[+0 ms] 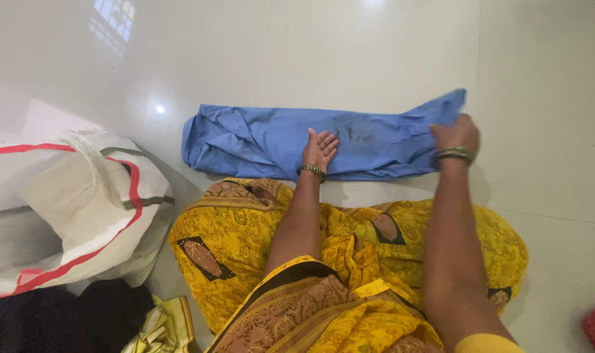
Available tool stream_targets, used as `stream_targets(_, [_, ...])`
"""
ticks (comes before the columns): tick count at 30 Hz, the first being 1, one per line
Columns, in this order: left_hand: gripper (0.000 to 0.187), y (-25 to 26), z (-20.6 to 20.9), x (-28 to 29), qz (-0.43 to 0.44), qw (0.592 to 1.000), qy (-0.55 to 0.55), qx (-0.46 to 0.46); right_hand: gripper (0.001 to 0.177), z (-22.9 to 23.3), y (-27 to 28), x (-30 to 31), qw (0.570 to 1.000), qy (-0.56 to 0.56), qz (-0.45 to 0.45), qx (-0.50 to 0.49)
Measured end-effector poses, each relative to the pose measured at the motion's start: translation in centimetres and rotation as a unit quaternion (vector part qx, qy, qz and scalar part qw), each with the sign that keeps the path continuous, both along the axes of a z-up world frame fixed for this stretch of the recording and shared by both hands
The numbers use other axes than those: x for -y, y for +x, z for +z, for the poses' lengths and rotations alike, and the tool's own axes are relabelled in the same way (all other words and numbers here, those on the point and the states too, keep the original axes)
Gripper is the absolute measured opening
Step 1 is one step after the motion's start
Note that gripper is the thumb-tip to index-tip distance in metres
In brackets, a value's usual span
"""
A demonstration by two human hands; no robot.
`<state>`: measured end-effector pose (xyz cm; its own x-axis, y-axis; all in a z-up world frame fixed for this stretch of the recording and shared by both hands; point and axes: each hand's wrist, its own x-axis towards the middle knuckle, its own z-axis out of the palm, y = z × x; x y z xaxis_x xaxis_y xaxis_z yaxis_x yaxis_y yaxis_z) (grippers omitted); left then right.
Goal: The person folds a blue shirt by hand and places it into a white bag containing other garments.
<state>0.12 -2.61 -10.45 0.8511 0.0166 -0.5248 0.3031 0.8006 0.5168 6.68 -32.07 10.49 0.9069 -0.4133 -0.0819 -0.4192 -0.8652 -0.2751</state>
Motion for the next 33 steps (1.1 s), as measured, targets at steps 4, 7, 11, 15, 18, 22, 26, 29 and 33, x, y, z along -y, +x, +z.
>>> stream_targets(4, [0.095,0.4,-1.6,-0.5,0.013,0.999,-0.026,-0.016,0.044,2.2,-3.7,-10.9,0.993,0.014,0.114,0.034])
stream_targets(7, [0.1,0.9,-3.0,-1.0,0.031,0.997,-0.072,-0.03,0.052,2.6,-9.5,-19.2,0.941,0.086,0.324,0.053])
stream_targets(11, [0.102,1.9,-2.5,-2.7,0.033,0.997,-0.052,-0.049,0.047,4.2,-15.9,-21.8,0.886,0.104,0.451,-0.013])
stream_targets(15, [0.064,1.2,-1.3,-2.7,0.04,0.98,0.173,-0.087,0.047,2.9,-16.0,-17.7,0.903,0.049,0.378,-0.2])
stream_targets(18, [0.053,1.7,-0.7,-1.5,-0.029,0.913,0.405,0.02,0.043,1.4,-15.4,-13.2,0.917,0.018,0.35,-0.191])
stream_targets(22, [0.061,1.1,-0.9,-0.7,0.037,0.879,0.471,0.06,0.038,-0.8,-14.3,-10.6,0.951,0.033,0.256,-0.171])
stream_targets(26, [0.055,0.7,1.5,-2.1,0.063,0.782,0.62,-0.006,0.026,-4.7,-13.2,-9.8,0.923,0.08,0.356,0.124])
stream_targets(29, [0.047,0.1,3.9,-2.2,0.091,0.74,0.666,-0.022,0.022,-7.0,-12.2,-10.5,0.888,0.063,0.434,0.142])
stream_targets(33, [0.02,-1.2,7.1,-2.0,0.037,0.71,0.702,-0.028,0.03,-7.8,-12.5,-11.7,0.878,-0.006,0.473,0.076])
